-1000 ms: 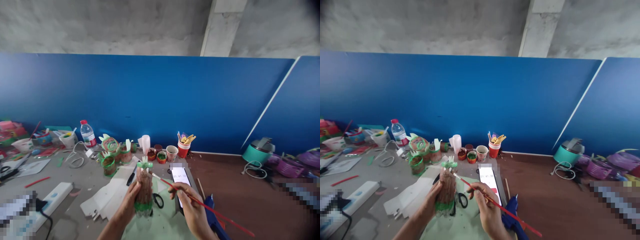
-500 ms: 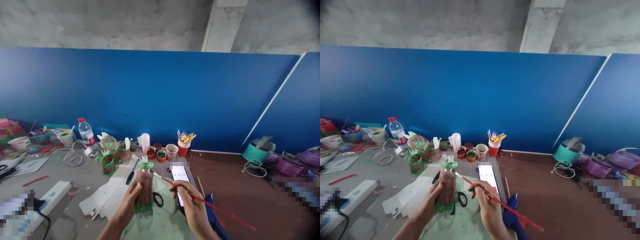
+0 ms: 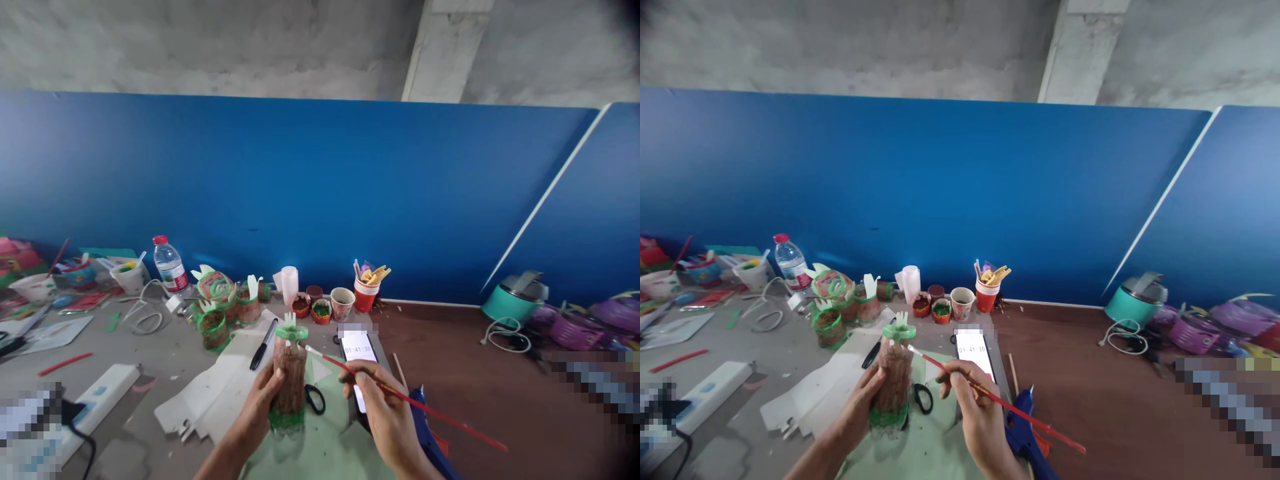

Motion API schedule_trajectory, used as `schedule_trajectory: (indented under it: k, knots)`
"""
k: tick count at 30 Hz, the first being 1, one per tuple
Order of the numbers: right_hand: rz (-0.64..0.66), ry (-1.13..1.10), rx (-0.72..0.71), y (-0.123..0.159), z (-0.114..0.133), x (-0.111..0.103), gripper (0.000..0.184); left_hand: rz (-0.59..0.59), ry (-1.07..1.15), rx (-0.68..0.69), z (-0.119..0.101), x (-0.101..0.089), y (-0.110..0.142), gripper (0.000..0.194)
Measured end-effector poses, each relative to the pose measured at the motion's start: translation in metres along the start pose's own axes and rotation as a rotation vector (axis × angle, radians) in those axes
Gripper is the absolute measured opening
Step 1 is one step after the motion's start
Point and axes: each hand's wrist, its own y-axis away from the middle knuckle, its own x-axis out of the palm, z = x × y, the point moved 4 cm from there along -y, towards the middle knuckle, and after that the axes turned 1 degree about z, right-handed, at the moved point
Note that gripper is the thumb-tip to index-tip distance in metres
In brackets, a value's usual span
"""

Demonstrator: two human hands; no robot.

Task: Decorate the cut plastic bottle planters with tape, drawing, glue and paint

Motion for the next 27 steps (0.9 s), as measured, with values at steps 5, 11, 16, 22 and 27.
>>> schedule_trajectory:
  k: [5,11,16,22,27]
  knots:
    - [-0.005,0.023,0.02,0.0,0.0,0.0,0.026,-0.005,-0.006,0.029,-0.002,0.002,0.0,0.056]
    - [-0.015,0.007,0.043,0.0,0.001,0.0,0.028,0.012,0.038,0.002,-0.001,0.001,0.001,0.059]
    - [-0.015,-0.009,0.048,0.0,-0.001,-0.002,0.026,0.002,0.06,0.006,0.001,-0.004,-0.001,0.056]
    - [0.012,0.049,0.024,0.0,0.0,-0.001,0.028,0.038,-0.023,0.033,0.0,0.002,0.001,0.058]
    - [0.02,-0.011,-0.017,0.0,0.002,-0.001,0.023,0.047,-0.093,0.053,-0.005,0.009,0.003,0.064]
